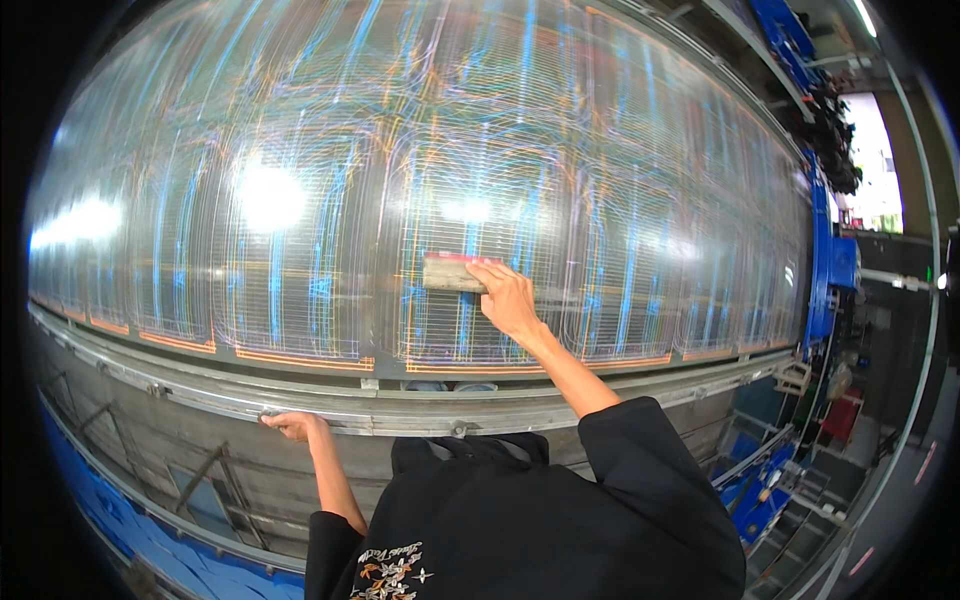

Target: The person uses a brush to clean the surface of large solar panels mounted on a rack. They repeatedly brush across the panel surface in horizontal strokes, moving along the panel to cover different areas.

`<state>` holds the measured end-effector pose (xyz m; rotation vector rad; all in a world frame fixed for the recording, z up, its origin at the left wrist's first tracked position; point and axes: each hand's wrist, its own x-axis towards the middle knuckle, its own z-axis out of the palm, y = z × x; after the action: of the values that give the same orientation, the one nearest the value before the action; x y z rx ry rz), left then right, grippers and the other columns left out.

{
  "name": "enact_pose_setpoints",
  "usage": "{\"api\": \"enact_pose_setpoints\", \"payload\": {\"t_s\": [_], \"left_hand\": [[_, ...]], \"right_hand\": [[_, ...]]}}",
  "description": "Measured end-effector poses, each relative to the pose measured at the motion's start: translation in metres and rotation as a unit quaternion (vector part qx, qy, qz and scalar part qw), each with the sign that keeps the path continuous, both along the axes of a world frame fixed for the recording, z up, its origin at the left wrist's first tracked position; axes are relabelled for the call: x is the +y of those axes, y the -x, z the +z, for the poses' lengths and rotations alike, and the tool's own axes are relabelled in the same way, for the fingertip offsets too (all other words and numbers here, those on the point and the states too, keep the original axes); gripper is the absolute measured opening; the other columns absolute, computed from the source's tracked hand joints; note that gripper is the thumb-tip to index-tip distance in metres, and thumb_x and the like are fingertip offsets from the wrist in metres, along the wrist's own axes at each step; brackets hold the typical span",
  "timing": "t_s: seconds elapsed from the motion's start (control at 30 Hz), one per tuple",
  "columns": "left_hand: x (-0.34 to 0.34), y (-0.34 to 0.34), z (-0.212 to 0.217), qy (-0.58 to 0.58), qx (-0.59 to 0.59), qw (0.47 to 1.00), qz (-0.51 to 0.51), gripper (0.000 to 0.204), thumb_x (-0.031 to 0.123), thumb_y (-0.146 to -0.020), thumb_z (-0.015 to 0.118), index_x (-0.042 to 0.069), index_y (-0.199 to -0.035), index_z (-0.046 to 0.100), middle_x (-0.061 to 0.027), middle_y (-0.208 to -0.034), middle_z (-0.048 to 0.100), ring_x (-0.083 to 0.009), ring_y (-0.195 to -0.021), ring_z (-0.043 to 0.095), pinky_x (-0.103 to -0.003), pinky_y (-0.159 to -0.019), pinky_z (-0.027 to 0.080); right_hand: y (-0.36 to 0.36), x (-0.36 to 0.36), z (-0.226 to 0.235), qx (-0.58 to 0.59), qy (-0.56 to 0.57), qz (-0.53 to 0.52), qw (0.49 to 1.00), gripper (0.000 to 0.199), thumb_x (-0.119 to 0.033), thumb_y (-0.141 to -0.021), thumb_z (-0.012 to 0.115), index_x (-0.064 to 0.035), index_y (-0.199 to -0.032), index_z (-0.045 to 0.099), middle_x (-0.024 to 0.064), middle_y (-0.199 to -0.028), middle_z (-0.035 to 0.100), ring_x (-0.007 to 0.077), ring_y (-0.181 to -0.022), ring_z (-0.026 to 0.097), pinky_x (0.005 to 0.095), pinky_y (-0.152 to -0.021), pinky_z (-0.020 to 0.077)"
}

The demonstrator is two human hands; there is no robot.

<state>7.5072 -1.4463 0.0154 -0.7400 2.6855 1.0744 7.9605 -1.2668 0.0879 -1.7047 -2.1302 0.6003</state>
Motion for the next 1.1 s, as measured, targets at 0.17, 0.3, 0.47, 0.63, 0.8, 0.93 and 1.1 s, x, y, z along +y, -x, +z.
{"api": "enact_pose_setpoints", "payload": {"t_s": [0.17,0.3,0.47,0.63,0.8,0.93,1.1], "left_hand": [[0.006,-0.007,0.002,-0.001,0.005,1.0,0.012,0.104,0.082,-0.099,0.043,-0.013,-0.129,0.07,-0.0349,-0.137,0.066,-0.0476,-0.126,0.065,-0.051,-0.109,0.054],[-0.004,0.003,-0.011,-0.039,0.006,0.998,0.041,0.11,0.087,-0.094,0.046,-0.013,-0.134,0.064,-0.0364,-0.14,0.062,-0.0491,-0.128,0.063,-0.053,-0.11,0.053],[-0.035,-0.003,-0.004,-0.216,-0.005,0.965,-0.151,0.106,0.08,-0.1,0.044,-0.002,-0.165,0.03,-0.0247,-0.17,0.034,-0.041,-0.149,0.045,-0.052,-0.122,0.041],[-0.096,-0.061,-0.004,-0.291,-0.106,0.899,-0.309,0.097,0.078,-0.105,0.033,0.01,-0.172,0.02,-0.0135,-0.177,0.024,-0.0322,-0.158,0.031,-0.049,-0.128,0.025],[-0.122,-0.273,-0.008,-0.259,-0.114,0.921,-0.266,0.098,0.079,-0.104,0.027,0.007,-0.171,0.026,-0.0188,-0.176,0.027,-0.0385,-0.159,0.03,-0.051,-0.13,0.025],[-0.101,-0.373,-0.001,-0.201,-0.065,0.976,-0.057,0.103,0.08,-0.102,0.031,0.003,-0.17,0.023,-0.0239,-0.175,0.026,-0.0398,-0.159,0.031,-0.052,-0.13,0.028],[-0.063,-0.391,0.001,-0.052,-0.025,0.998,0.038,0.125,0.092,-0.094,0.03,-0.024,-0.124,0.065,-0.0392,-0.135,0.063,-0.0482,-0.122,0.067,-0.057,-0.102,0.058]], "right_hand": [[-0.048,-0.05,0.065,0.033,0.007,-0.11,0.993,0.05,0.003,-0.079,0.062,-0.0091,-0.126,0.076,0.0127,-0.127,0.077,0.0338,-0.117,0.073,0.0458,-0.099,0.0597],[-0.103,-0.092,0.08,0.029,0.013,-0.193,0.981,0.049,0.001,-0.079,0.064,-0.0104,-0.125,0.077,0.0121,-0.126,0.078,0.033,-0.115,0.074,0.0439,-0.098,0.06],[-0.204,-0.128,0.064,-0.004,0.023,-0.208,0.978,0.046,0.001,-0.08,0.065,-0.0094,-0.123,0.078,0.013,-0.125,0.078,0.0347,-0.113,0.074,0.0466,-0.108,0.0557],[-0.312,-0.069,0.037,-0.05,-0.044,-0.134,0.989,0.051,0.004,-0.082,0.064,-0.0123,-0.129,0.076,0.0099,-0.128,0.078,0.0321,-0.118,0.072,0.0543,-0.119,0.0438],[-0.387,0.044,0.022,-0.07,-0.146,-0.085,0.983,0.056,0.006,-0.083,0.065,-0.0114,-0.135,0.073,0.0107,-0.137,0.074,0.0276,-0.134,0.065,0.0543,-0.128,0.0329],[-0.409,0.093,-0.015,-0.106,-0.211,-0.037,0.971,0.06,0.007,-0.082,0.068,-0.0096,-0.139,0.07,0.0102,-0.145,0.07,0.0292,-0.138,0.062,0.0539,-0.13,0.0314],[-0.439,0.11,-0.065,-0.065,-0.169,-0.001,0.984,0.06,0.004,-0.081,0.067,-0.0108,-0.139,0.071,0.0109,-0.139,0.073,0.0315,-0.132,0.066,0.0534,-0.126,0.0361]]}}
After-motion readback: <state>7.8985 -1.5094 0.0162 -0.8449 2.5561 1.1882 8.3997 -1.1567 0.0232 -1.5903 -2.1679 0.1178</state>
